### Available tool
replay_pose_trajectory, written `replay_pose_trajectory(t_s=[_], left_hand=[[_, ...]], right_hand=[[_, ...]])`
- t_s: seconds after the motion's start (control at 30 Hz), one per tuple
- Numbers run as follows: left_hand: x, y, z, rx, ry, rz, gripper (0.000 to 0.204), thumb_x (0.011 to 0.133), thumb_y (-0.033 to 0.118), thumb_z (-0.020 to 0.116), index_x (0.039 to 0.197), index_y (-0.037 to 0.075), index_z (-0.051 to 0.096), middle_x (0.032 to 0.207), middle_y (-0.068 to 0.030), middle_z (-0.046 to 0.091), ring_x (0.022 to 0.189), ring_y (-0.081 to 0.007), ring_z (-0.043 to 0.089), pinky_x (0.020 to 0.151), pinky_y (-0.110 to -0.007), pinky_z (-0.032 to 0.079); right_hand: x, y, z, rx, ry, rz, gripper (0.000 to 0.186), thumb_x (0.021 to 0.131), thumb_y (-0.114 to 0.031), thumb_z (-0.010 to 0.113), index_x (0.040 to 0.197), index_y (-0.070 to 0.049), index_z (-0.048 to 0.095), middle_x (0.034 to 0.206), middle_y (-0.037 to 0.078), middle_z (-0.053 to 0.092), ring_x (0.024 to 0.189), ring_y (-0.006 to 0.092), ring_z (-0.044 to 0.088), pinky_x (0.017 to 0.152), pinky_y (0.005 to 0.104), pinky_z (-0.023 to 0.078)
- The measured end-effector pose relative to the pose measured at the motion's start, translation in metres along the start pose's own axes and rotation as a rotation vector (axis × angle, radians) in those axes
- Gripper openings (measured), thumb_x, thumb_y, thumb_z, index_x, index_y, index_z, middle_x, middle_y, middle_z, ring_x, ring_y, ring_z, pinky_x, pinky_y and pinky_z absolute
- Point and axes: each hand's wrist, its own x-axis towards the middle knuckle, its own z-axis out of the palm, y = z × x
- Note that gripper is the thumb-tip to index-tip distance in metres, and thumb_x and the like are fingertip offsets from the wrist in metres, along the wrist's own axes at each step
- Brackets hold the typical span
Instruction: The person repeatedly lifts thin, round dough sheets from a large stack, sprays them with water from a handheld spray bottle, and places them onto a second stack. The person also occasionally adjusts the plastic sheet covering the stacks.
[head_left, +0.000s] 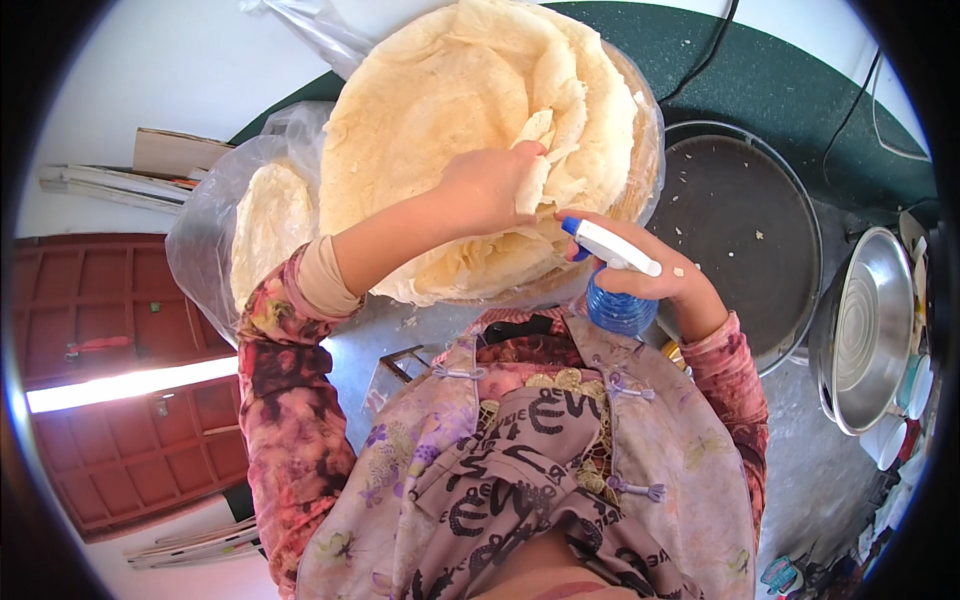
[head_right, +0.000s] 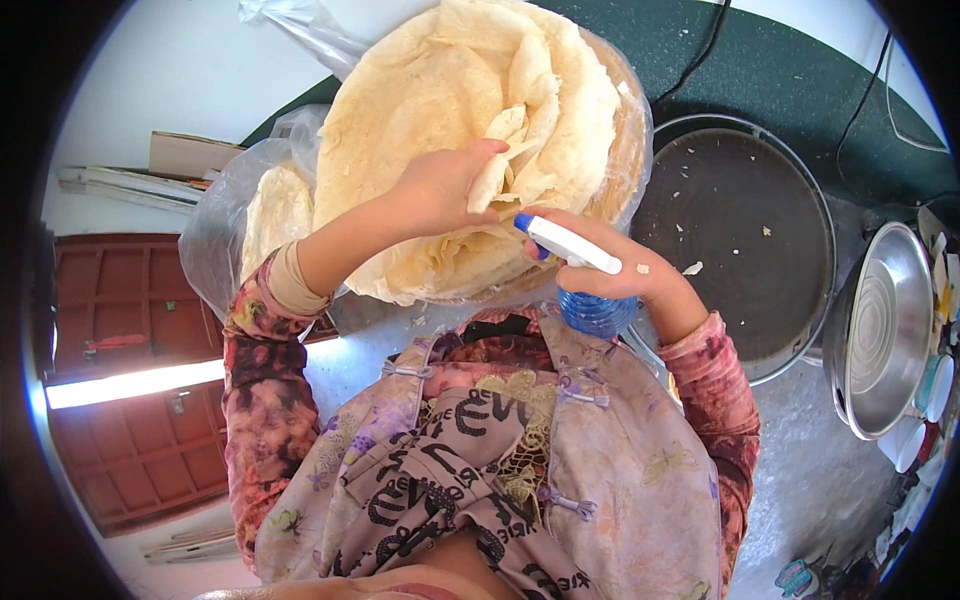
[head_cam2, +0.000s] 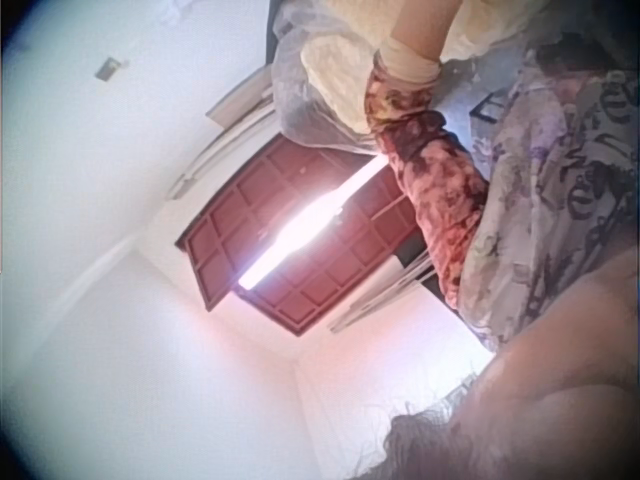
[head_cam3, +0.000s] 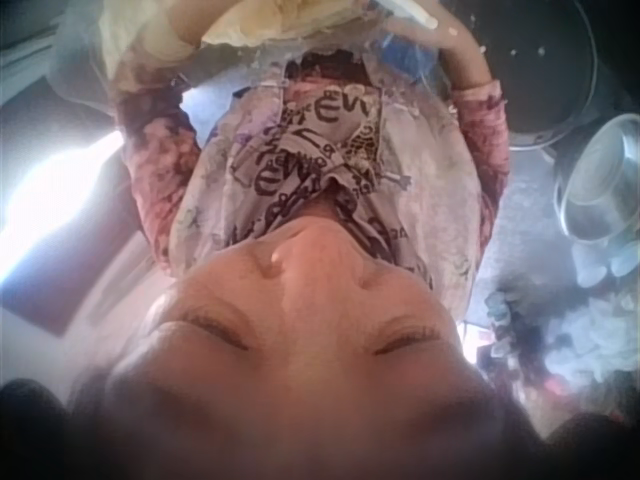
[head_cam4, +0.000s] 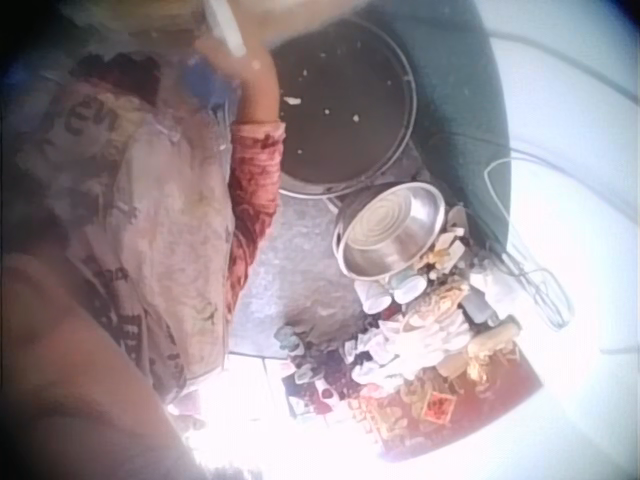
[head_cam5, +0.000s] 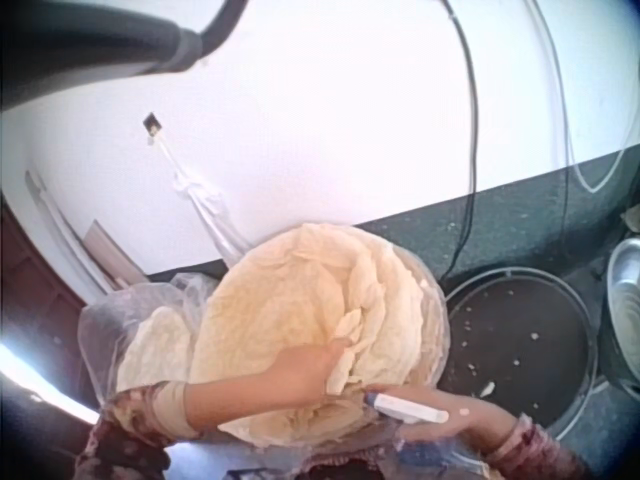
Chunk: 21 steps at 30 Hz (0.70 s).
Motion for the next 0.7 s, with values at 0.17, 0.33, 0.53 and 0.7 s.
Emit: replay_pose_trajectory(t_s=[0.17, 0.33, 0.53, 0.7], left_hand=[[0.006, 0.017, 0.016, 0.148, -0.051, -0.059, 0.069, 0.075, 0.027, 0.074, 0.133, 0.010, 0.041, 0.093, -0.0173, 0.067, 0.088, -0.0333, 0.066, 0.075, -0.043, 0.050], [0.010, 0.012, 0.017, 0.131, 0.025, -0.096, 0.068, 0.076, 0.025, 0.072, 0.136, 0.017, 0.039, 0.091, -0.0159, 0.067, 0.086, -0.0346, 0.065, 0.075, -0.042, 0.049], [0.003, -0.009, -0.008, 0.019, 0.182, 0.004, 0.063, 0.073, 0.019, 0.074, 0.130, 0.014, 0.047, 0.094, -0.0163, 0.065, 0.090, -0.0337, 0.063, 0.077, -0.042, 0.049], [-0.003, -0.036, -0.039, -0.089, 0.240, 0.060, 0.061, 0.073, 0.013, 0.072, 0.129, 0.010, 0.049, 0.092, -0.0132, 0.062, 0.082, -0.0248, 0.062, 0.075, -0.035, 0.049]], right_hand=[[0.008, 0.005, -0.001, -0.067, -0.017, -0.063, 0.066, 0.074, -0.010, 0.055, 0.138, -0.003, 0.041, 0.113, 0.009, 0.055, 0.100, 0.0186, 0.052, 0.087, 0.0301, 0.043], [0.021, 0.010, 0.017, -0.759, -0.014, -0.194, 0.051, 0.061, -0.010, 0.062, 0.111, 0.001, 0.057, 0.133, 0.027, 0.047, 0.121, 0.0429, 0.045, 0.104, 0.0463, 0.035], [0.037, 0.017, 0.030, -1.007, -0.013, -0.176, 0.044, 0.061, -0.017, 0.069, 0.099, 0.000, 0.059, 0.126, 0.026, 0.051, 0.122, 0.0403, 0.044, 0.107, 0.0459, 0.030], [0.033, 0.023, 0.029, -1.049, -0.080, -0.106, 0.051, 0.056, -0.018, 0.073, 0.101, 0.000, 0.058, 0.123, 0.024, 0.053, 0.119, 0.0375, 0.047, 0.106, 0.0457, 0.031]])
